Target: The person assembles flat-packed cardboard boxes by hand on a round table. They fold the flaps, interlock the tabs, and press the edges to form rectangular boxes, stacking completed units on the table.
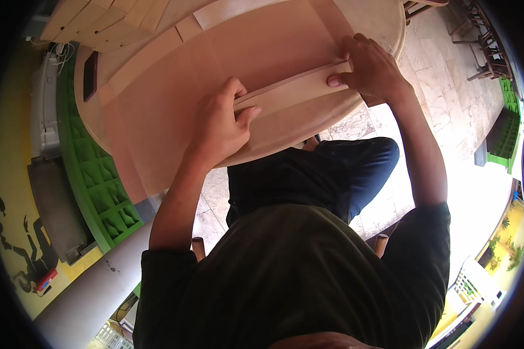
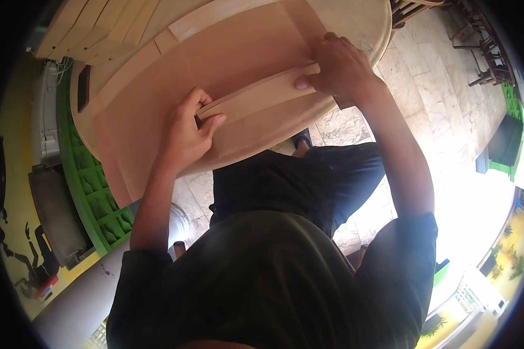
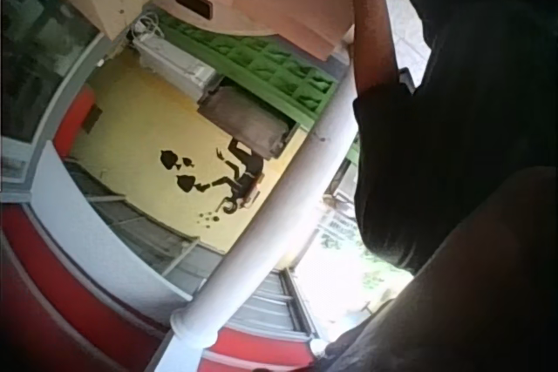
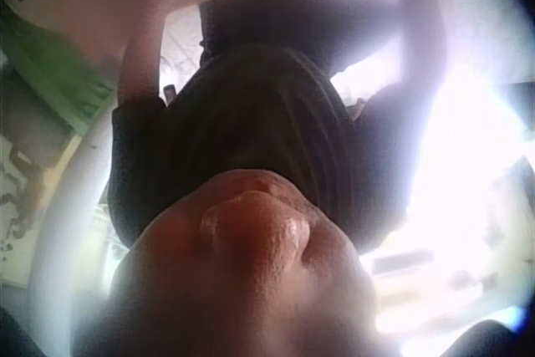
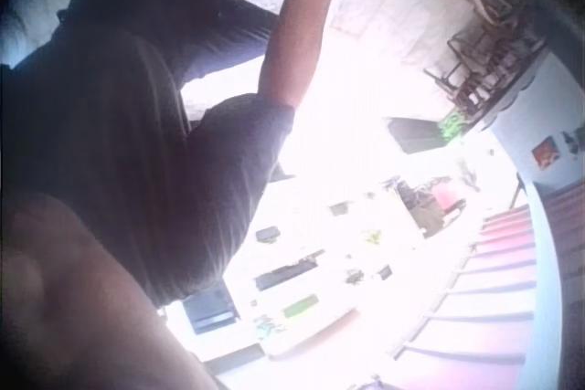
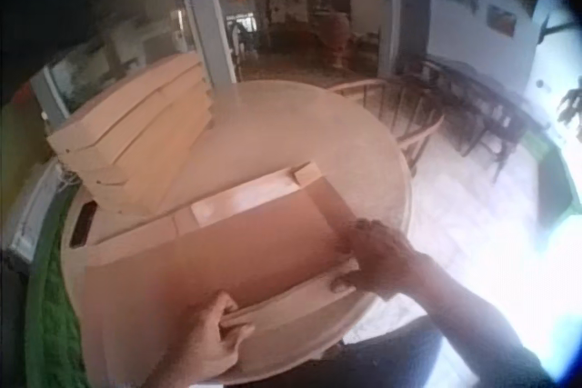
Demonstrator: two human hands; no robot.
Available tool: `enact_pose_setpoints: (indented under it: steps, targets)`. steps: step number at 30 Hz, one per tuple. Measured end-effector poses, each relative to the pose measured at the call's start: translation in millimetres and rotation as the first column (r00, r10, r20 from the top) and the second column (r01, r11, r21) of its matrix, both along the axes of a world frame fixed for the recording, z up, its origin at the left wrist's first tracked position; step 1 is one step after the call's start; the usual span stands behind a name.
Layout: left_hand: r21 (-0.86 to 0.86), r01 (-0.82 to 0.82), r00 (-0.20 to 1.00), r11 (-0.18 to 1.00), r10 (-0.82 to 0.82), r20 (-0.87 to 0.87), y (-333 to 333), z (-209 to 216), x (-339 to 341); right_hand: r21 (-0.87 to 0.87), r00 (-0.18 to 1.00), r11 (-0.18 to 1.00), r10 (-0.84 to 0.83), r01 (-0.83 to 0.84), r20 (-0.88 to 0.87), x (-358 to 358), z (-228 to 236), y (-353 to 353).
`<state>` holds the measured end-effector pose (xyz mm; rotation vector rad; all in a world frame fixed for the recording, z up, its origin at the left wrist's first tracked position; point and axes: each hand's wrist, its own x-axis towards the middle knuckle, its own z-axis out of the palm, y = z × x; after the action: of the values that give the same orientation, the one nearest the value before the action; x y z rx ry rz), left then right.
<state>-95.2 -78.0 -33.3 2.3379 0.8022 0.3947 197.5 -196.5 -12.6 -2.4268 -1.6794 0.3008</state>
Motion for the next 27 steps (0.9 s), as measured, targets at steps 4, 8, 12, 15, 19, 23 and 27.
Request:
enact_pose_setpoints:
  steps: [4, 8, 12, 15, 19, 23, 27]
  targets:
    - [0.051, -0.046, 0.997, 0.998, 0.049, -0.060, -8, 8, 3, -0.183, 0.999, 0.982, 0.041, -0.039, 0.009, 11, 3, 19]
    - [0.445, -0.099, 0.995, 0.890, 0.104, 0.014, -48, 11, 11, -0.343, 0.996, 0.937, 0.076, -0.059, 0.036, 10, 11, 37]
    - [0.428, 0.179, 0.981, 0.886, -0.130, -0.142, -81, -4, 23, -0.411, 0.995, 0.908, 0.096, -0.083, 0.012, 10, 19, 43]
    - [0.484, 0.226, 0.966, 0.845, -0.131, -0.223, -84, -14, 27, -0.416, 0.997, 0.906, 0.080, -0.078, -0.013, 14, 18, 42]
    - [0.499, 0.219, 0.964, 0.839, -0.107, -0.242, -81, -22, 27, -0.367, 0.996, 0.926, 0.090, -0.089, -0.015, 15, 12, 41]
    - [0.475, 0.172, 0.979, 0.863, -0.098, -0.176, -76, -26, 29, -0.345, 0.995, 0.935, 0.096, -0.088, 0.005, 7, 22, 41]
    - [0.413, 0.115, 0.993, 0.903, -0.097, -0.066, -73, -28, 32, 0.184, 0.989, 0.974, 0.119, -0.134, 0.092, -34, 8, 48]
